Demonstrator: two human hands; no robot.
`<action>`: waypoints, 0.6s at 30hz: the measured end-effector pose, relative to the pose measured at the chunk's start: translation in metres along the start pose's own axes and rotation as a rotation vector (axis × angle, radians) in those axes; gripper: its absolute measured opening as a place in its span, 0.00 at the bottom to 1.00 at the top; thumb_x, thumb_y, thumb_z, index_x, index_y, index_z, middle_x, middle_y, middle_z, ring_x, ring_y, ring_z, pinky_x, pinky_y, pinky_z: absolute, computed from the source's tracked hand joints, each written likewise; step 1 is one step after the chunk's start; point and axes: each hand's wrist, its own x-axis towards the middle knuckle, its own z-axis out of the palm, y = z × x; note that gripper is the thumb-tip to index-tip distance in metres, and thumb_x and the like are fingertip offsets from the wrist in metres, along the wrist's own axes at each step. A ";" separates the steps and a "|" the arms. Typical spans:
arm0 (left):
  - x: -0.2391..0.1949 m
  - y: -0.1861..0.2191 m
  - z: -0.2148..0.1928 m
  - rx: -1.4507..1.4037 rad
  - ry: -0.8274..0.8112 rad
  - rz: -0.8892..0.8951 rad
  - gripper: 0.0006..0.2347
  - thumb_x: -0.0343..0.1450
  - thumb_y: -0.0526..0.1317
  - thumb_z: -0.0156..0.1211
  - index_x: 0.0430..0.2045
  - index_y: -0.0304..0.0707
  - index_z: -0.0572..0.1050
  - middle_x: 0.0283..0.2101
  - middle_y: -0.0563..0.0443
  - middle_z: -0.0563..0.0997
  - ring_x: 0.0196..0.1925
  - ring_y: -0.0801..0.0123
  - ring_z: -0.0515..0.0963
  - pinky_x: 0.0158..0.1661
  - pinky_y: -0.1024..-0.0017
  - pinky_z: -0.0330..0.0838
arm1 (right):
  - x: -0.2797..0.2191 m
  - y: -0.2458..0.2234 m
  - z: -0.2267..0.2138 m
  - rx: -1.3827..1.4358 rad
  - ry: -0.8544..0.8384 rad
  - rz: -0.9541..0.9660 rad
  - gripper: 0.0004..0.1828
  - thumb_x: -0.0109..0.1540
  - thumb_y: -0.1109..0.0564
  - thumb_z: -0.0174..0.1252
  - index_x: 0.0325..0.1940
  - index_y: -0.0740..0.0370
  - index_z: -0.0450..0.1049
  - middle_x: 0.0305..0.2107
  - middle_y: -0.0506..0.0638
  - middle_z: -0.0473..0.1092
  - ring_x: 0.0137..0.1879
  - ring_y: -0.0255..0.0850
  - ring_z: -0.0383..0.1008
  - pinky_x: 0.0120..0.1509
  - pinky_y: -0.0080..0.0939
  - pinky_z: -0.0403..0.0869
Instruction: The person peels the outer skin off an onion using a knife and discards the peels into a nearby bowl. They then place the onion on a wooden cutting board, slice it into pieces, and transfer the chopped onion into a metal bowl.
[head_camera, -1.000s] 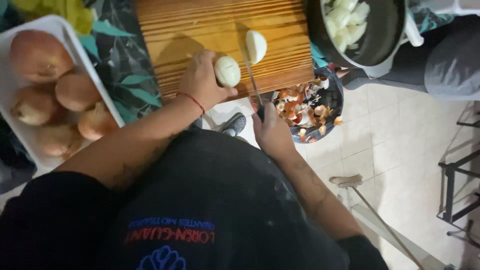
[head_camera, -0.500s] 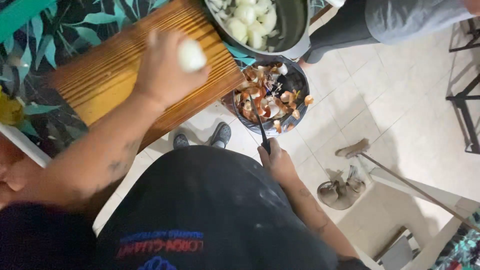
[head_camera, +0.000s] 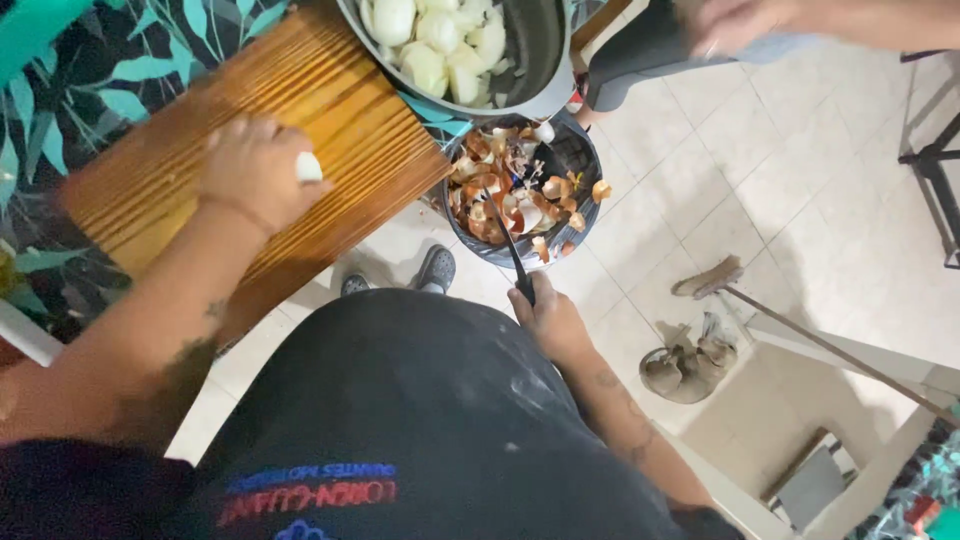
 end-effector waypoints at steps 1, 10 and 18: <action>-0.023 -0.009 0.001 -0.026 0.015 -0.031 0.20 0.60 0.60 0.68 0.35 0.49 0.78 0.40 0.46 0.76 0.45 0.46 0.79 0.42 0.53 0.72 | 0.001 -0.007 -0.005 -0.039 0.009 -0.073 0.18 0.65 0.40 0.48 0.49 0.53 0.65 0.29 0.65 0.75 0.40 0.65 0.78 0.46 0.63 0.75; -0.088 -0.030 0.015 -0.334 -0.079 -0.289 0.26 0.58 0.53 0.72 0.49 0.51 0.74 0.48 0.46 0.75 0.54 0.45 0.72 0.53 0.45 0.64 | 0.019 -0.104 0.000 -0.362 -0.127 -0.526 0.19 0.65 0.43 0.50 0.52 0.57 0.64 0.29 0.70 0.74 0.39 0.68 0.77 0.47 0.68 0.75; -0.085 -0.033 -0.023 -0.376 -0.316 0.153 0.25 0.57 0.42 0.71 0.51 0.55 0.74 0.59 0.55 0.75 0.64 0.55 0.65 0.65 0.43 0.40 | 0.026 -0.193 0.050 -0.670 -0.209 -0.704 0.19 0.65 0.45 0.46 0.51 0.60 0.62 0.36 0.62 0.74 0.40 0.66 0.74 0.35 0.69 0.70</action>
